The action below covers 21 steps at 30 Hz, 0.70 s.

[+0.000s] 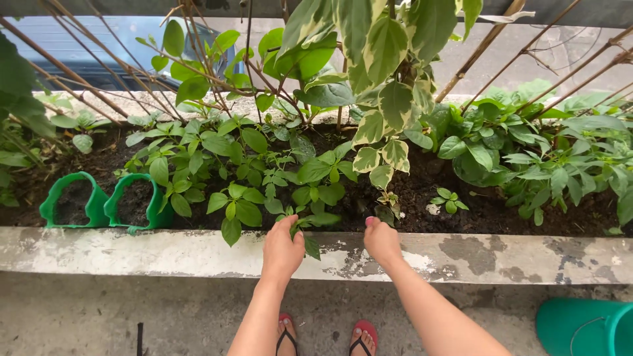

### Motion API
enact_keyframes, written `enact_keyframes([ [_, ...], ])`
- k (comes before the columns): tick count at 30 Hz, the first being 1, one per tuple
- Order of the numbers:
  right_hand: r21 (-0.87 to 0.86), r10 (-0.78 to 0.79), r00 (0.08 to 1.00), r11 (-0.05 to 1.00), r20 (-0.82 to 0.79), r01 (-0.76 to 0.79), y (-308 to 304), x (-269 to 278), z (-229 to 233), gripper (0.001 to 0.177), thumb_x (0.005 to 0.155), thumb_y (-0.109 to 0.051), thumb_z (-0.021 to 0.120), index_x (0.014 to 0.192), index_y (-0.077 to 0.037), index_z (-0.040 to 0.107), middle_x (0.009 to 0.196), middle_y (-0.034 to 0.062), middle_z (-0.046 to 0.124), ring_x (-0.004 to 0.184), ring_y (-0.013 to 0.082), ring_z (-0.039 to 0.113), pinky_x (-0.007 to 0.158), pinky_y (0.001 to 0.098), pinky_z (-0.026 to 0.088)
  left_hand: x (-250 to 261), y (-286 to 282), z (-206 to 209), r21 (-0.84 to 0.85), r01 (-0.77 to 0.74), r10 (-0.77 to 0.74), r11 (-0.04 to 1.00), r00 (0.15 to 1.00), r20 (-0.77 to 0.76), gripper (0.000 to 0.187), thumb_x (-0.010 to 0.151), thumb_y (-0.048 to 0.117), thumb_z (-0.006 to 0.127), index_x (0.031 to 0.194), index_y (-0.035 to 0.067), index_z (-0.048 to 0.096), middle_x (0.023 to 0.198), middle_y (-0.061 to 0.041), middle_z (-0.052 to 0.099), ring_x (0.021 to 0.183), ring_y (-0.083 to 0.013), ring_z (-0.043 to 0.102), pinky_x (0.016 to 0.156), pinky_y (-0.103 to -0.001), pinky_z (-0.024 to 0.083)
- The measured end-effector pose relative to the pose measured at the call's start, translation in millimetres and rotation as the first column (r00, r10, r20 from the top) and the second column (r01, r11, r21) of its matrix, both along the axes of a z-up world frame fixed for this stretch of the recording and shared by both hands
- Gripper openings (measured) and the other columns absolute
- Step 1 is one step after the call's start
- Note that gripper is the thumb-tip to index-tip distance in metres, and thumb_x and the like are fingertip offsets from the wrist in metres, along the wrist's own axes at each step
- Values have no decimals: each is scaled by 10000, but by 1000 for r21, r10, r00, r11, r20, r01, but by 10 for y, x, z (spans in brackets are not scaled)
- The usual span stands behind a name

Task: Prune and tend plants in a balcony planter box using scissors and a hand trowel.

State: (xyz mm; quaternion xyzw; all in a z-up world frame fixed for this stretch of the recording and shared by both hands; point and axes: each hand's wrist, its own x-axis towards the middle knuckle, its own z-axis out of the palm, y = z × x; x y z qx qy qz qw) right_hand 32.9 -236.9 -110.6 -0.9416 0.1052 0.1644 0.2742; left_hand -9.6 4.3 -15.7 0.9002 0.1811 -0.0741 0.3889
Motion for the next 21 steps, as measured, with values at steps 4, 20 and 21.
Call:
enact_keyframes([
  [4, 43, -68, 995, 996, -76, 72, 186, 24, 336, 357, 1043, -316, 471, 1229, -99, 685, 1024, 280, 723, 1033, 491, 669, 928, 537, 536, 117, 48, -122, -70, 18, -14, 997, 998, 57, 458, 881, 104, 667, 1334, 58, 626, 1332, -154, 657, 1252, -332, 612, 1061, -396, 474],
  [20, -30, -40, 997, 999, -58, 38, 611, -225, 768, 331, 990, -251, 491, 1215, -81, 664, 971, 274, 726, 970, 477, 694, 889, 558, 546, 475, 288, -64, -242, -22, 4, 970, 997, -73, 551, 846, 130, 703, 1392, 125, 625, 1165, -115, 757, 947, -205, 720, 880, -337, 544],
  [21, -25, -43, 997, 999, -58, 41, 652, -233, 840, 332, 985, -244, 492, 1225, -81, 652, 950, 279, 724, 954, 481, 695, 871, 564, 549, 473, 307, -44, -261, -16, -2, 965, 998, -68, 547, 841, 123, 700, 1384, 123, 631, 1185, -105, 754, 952, -196, 718, 870, -334, 541],
])
